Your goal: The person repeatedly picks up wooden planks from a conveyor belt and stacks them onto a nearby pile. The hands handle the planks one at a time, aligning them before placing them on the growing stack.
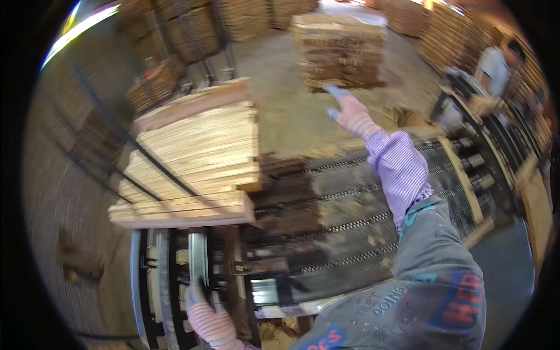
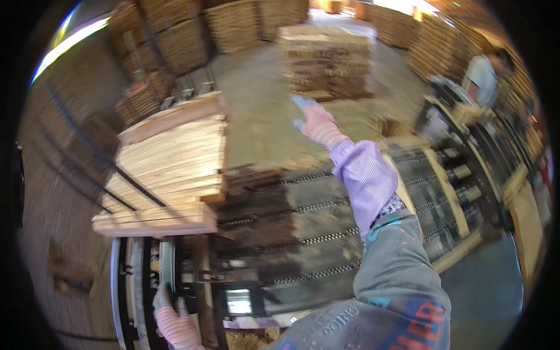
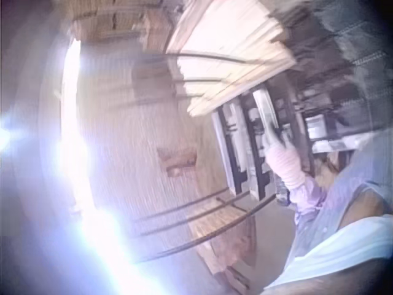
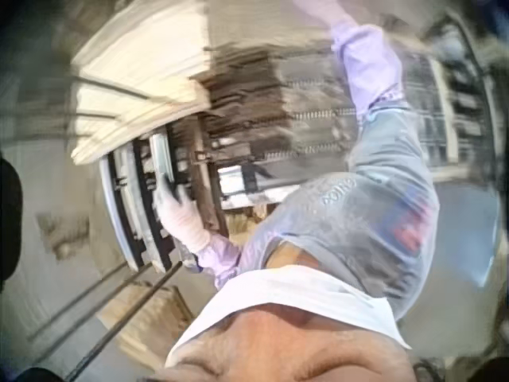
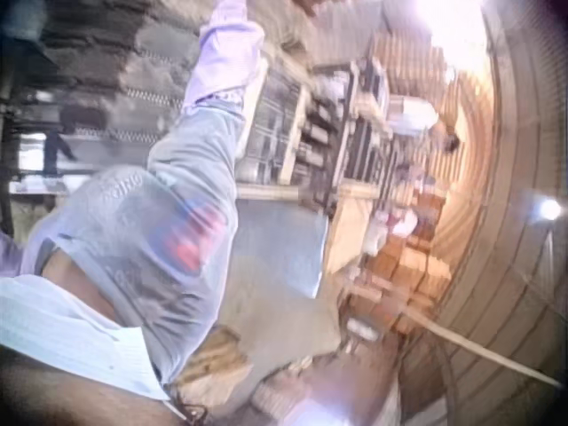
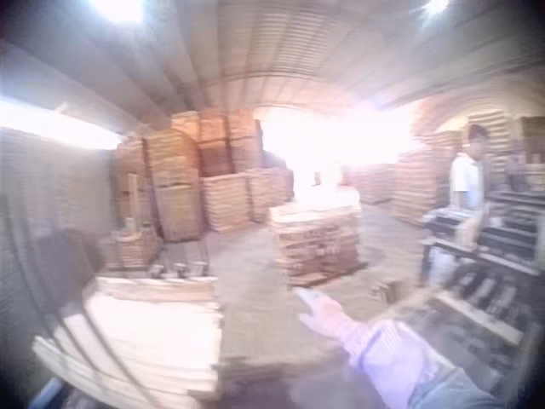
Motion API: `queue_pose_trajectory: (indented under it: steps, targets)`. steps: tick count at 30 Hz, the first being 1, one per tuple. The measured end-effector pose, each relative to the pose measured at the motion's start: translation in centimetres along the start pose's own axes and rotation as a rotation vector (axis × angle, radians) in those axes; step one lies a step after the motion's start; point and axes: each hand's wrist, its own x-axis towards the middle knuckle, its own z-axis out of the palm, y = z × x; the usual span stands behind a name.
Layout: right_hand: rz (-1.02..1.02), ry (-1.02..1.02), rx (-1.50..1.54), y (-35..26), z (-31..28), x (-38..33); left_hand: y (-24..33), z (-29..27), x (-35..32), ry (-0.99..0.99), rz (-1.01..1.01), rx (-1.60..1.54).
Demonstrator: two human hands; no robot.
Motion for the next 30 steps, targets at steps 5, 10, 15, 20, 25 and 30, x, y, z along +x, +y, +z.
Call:
queue_pose_trajectory:
  steps: [5,10,15,20,25,30]
  targets:
    - [0.646,-0.09,-0.06,21.1,-8.8,-28.5,-0.5,1.2,-0.9,0.064,0.093,-0.01]
    - [0.986,-0.101,-0.105,25.8,-12.4,-48.1,2.4,0.0,-1.7,0.009,0.084,-0.093]
    - [0.972,-0.177,-0.197,22.3,-8.5,-49.9,1.7,0.8,-2.2,0.241,0.239,-0.185]
    - [0.835,-0.279,-0.417,18.7,-5.1,-45.1,12.9,2.7,-6.7,0.177,0.153,-0.896]
    - [0.869,-0.405,-0.179,18.1,-9.0,-41.4,24.9,10.0,-13.9,-0.675,0.505,-1.081]
    - [0.922,-0.242,1.642,25.0,-8.6,-45.3,32.9,16.2,-20.1,-1.186,0.119,-1.256]
